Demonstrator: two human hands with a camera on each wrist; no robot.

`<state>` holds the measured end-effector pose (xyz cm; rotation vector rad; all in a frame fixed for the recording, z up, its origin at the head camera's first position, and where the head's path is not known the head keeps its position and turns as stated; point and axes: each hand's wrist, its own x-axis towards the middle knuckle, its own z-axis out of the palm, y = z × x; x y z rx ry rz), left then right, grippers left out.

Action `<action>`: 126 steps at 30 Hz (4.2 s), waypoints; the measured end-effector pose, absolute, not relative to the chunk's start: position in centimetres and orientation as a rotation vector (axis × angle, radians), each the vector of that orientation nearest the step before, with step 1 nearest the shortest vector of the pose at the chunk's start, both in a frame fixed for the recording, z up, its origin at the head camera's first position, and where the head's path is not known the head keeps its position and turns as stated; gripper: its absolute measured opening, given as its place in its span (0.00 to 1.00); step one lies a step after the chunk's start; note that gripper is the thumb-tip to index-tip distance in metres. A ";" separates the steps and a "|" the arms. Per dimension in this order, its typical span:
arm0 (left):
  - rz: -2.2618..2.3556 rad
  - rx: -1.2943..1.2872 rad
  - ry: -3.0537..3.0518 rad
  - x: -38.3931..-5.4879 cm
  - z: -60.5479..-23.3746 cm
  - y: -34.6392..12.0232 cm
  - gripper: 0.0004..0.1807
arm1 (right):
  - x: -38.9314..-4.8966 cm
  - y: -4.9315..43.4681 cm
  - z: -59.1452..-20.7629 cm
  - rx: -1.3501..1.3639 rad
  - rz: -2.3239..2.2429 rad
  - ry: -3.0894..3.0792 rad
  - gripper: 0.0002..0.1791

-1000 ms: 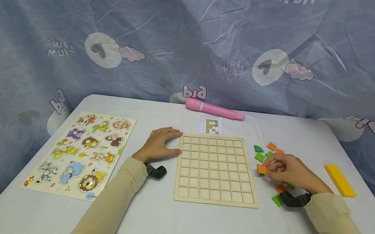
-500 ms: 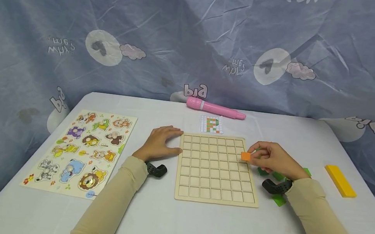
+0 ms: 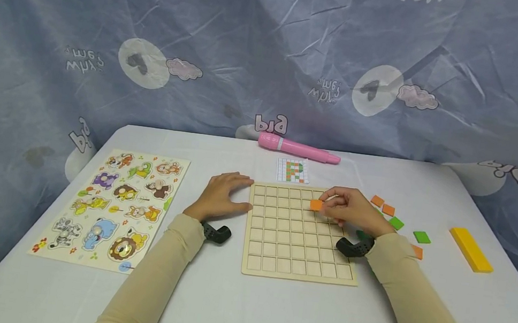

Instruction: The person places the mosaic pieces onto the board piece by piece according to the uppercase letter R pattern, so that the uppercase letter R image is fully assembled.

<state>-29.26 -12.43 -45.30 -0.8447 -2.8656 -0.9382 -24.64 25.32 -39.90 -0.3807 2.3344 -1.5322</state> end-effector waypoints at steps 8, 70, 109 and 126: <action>-0.923 -0.840 -2.870 -29.2 -45.4 -12.5 0.40 | -25.8 23.1 -40.3 -0.369 -1.495 2.345 0.18; -0.918 -0.846 -2.873 -29.4 -45.4 -12.5 0.40 | -23.7 22.0 -39.3 -0.481 -1.512 2.310 0.20; -0.930 -0.839 -2.896 -29.2 -45.0 -12.3 0.41 | -14.7 38.2 -40.3 -0.454 -1.623 2.282 0.19; -0.932 -0.838 -2.891 -29.3 -45.1 -12.3 0.40 | -14.4 39.6 -42.5 -0.830 -1.535 2.218 0.23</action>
